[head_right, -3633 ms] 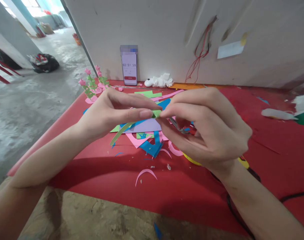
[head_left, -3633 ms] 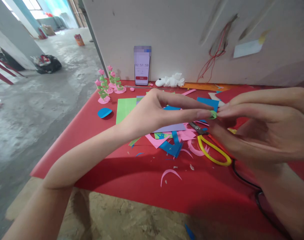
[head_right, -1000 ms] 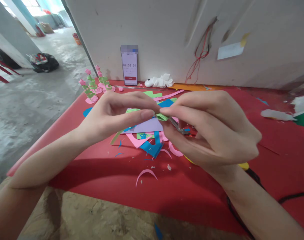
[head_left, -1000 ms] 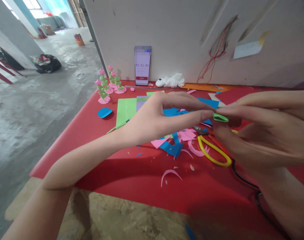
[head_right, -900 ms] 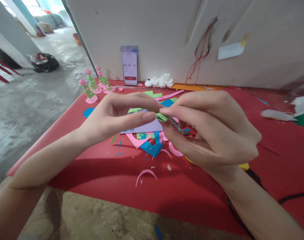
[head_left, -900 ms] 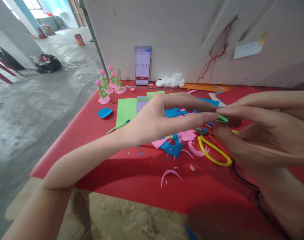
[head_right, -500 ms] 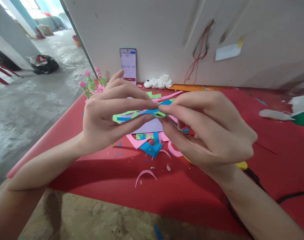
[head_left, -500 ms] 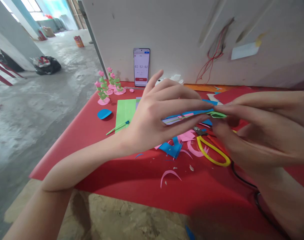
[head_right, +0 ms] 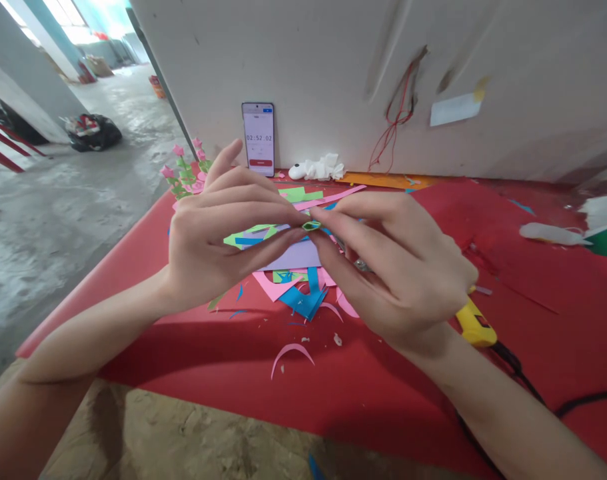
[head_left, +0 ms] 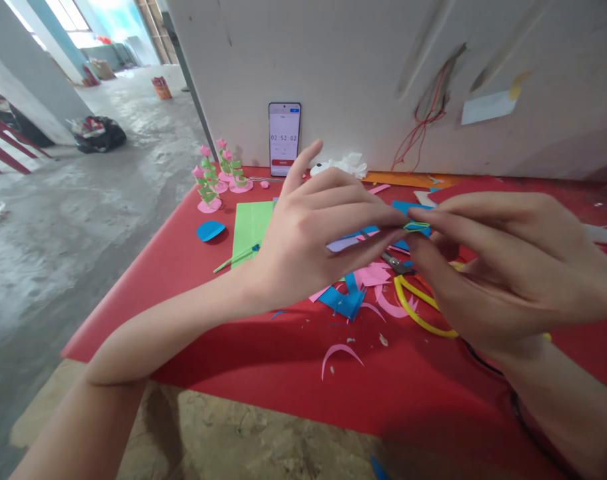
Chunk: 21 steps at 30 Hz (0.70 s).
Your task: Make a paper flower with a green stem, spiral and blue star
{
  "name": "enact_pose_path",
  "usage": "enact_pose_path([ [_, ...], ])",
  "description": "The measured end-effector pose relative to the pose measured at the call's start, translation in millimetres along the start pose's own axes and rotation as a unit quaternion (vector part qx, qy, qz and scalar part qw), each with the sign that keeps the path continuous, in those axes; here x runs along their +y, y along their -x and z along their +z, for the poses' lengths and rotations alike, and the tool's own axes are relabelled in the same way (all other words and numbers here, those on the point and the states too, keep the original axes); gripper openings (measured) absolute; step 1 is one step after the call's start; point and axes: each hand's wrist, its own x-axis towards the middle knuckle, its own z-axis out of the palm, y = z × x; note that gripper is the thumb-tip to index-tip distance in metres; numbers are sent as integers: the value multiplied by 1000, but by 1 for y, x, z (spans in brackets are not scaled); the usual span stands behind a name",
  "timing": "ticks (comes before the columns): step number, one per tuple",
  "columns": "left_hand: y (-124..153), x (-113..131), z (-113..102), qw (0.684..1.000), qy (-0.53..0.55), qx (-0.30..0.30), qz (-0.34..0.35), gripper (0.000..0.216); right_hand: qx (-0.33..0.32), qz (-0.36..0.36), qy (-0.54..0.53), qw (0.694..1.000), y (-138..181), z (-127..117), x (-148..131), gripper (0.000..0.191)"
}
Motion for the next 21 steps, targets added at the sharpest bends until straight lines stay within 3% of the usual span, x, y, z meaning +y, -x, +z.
enact_pose_path([
  [4,1,-2,1,999,-11,23,19,12,9,6,4,1000,1,3,-1,44],
  [10,1,1,2,997,45,-12,-56,7,11,3,-1,1000,0,5,0,34],
  [17,0,2,2,984,123,-34,-126,4,10,-13,39,999,3,4,-1,38],
  [21,-2,5,0,974,166,-48,-148,4,-5,-63,66,996,7,2,3,53],
])
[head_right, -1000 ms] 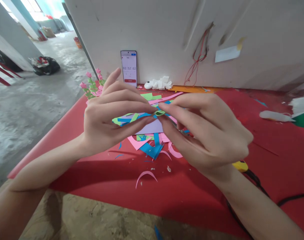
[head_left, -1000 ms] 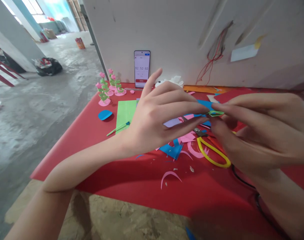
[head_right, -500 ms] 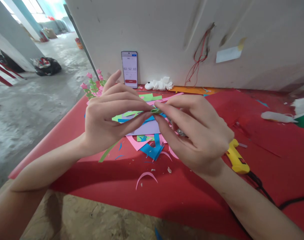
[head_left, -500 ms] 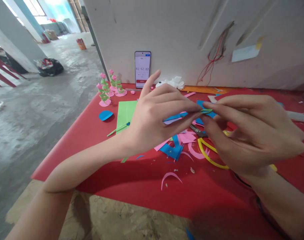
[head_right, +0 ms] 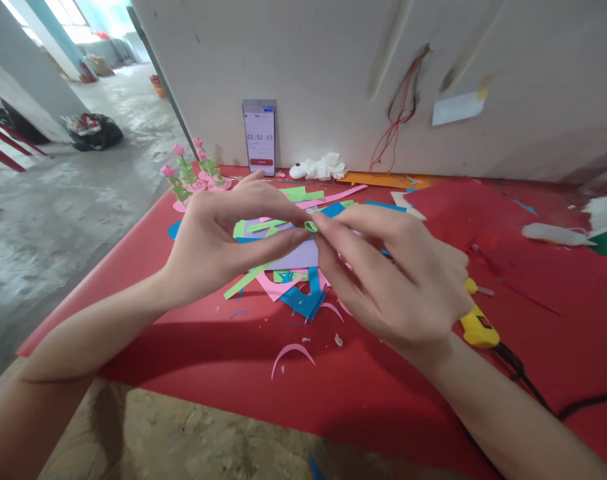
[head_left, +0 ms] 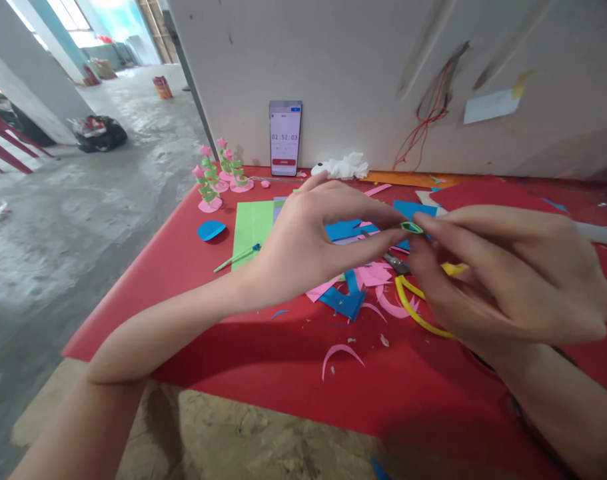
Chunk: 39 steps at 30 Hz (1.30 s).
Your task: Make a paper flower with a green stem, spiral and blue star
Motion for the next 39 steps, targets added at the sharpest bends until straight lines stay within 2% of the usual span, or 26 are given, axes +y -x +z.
enact_pose_path([
  [3,0,3,0,999,37,-13,-20,3,-5,-47,24,999,4,-3,5,63],
  [9,1,5,1,999,51,-5,-14,6,-31,-88,61,994,10,-10,9,63],
  [19,2,1,1,1000,-14,6,26,5,14,-70,-6,997,9,2,9,59],
  [24,2,2,-3,994,-98,-9,54,14,8,10,-37,999,4,2,5,49],
  [28,3,2,-4,984,-156,11,87,15,-15,51,-40,998,0,0,3,42],
  [32,3,4,-2,979,-173,24,102,29,13,31,-17,999,-3,2,0,37],
  [35,2,8,-2,967,-223,36,116,27,6,20,-16,1000,-5,3,-1,33],
  [37,1,12,-2,965,-244,27,96,27,-5,21,-19,1000,-4,3,-1,31],
  [39,1,16,-4,974,-217,9,70,27,-17,18,-24,999,-3,1,-1,31],
])
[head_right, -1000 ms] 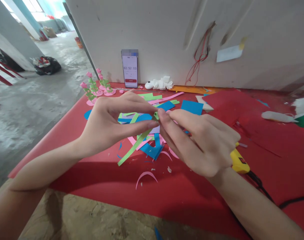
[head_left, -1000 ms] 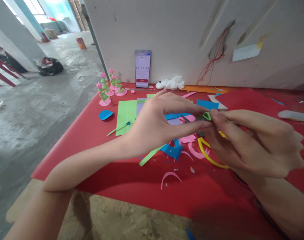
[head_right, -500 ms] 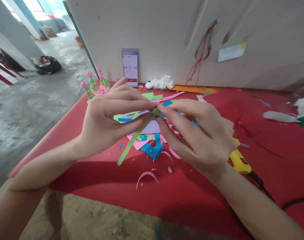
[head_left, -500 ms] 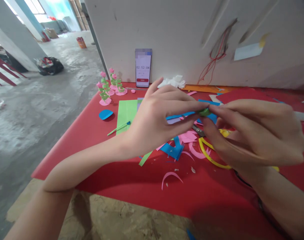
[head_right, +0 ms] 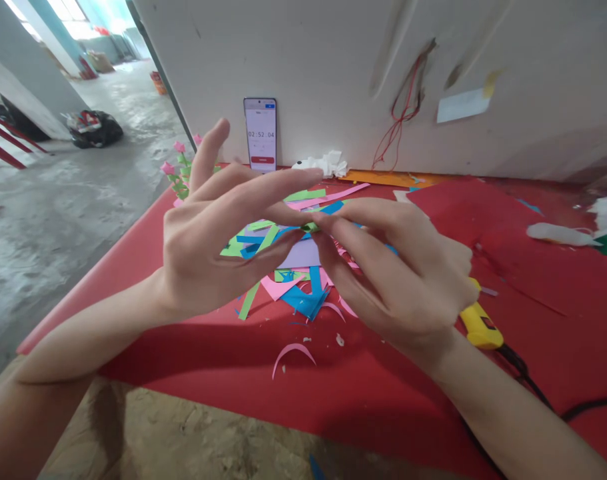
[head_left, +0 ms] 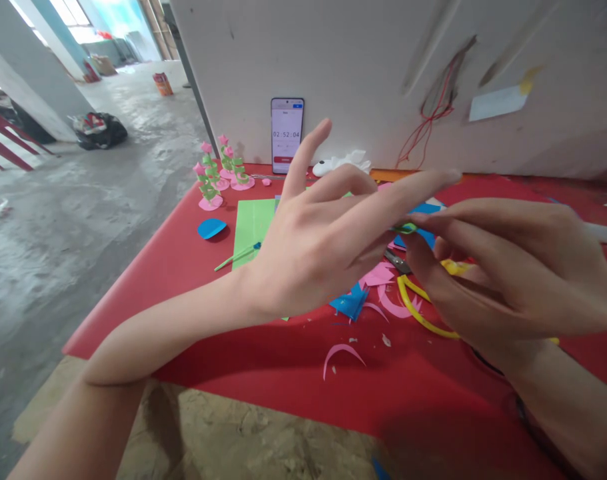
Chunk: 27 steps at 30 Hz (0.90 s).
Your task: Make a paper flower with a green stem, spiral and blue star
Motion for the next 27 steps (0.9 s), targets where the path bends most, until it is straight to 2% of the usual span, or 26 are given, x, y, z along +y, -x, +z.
enact_pose_path([
  [3,0,2,-4,988,135,-20,-65,29,-8,25,-10,1000,4,-5,1,29],
  [6,-1,-3,-3,943,295,-41,-146,24,-24,68,-21,997,7,-10,2,23],
  [9,-3,-11,1,904,392,-68,-156,11,-36,95,-28,994,9,-14,3,23],
  [15,-5,-16,5,887,411,-119,-173,9,-18,84,-36,996,10,-13,4,22],
  [19,-3,-14,6,855,470,-117,-187,10,-21,75,-26,997,10,-11,3,19],
  [22,-2,-15,7,839,493,-112,-199,8,4,44,-28,999,10,-9,3,22],
  [24,-1,-15,8,841,492,-103,-201,6,15,30,-34,999,9,-8,3,21],
  [27,-1,-16,10,860,461,-81,-202,5,23,12,-40,999,5,-4,3,35],
])
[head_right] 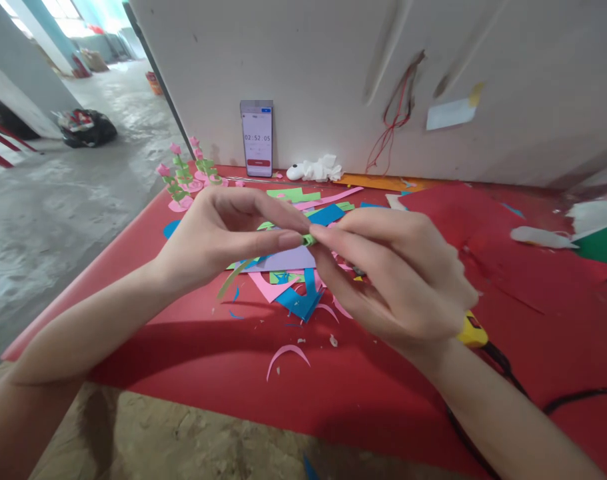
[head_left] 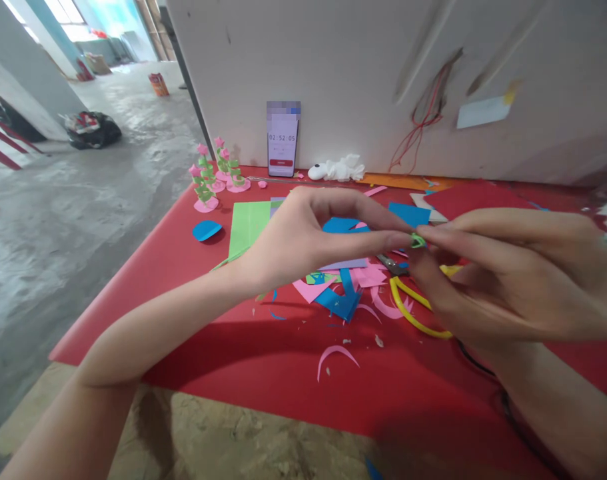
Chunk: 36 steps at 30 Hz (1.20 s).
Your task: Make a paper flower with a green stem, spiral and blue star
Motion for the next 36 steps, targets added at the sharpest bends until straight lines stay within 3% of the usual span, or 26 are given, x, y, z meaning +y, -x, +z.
enact_pose_path([
  [4,0,-2,0,998,-48,17,21,7,37,-34,0,999,-7,5,0,36],
  [16,-2,-4,-6,992,-124,31,21,2,27,-24,-51,998,-10,12,1,17],
  [28,-1,-2,-3,981,-183,69,6,5,48,-14,-42,998,-10,13,-2,17],
  [36,4,-3,4,975,-191,90,66,6,56,-23,12,998,-9,14,-1,17],
])
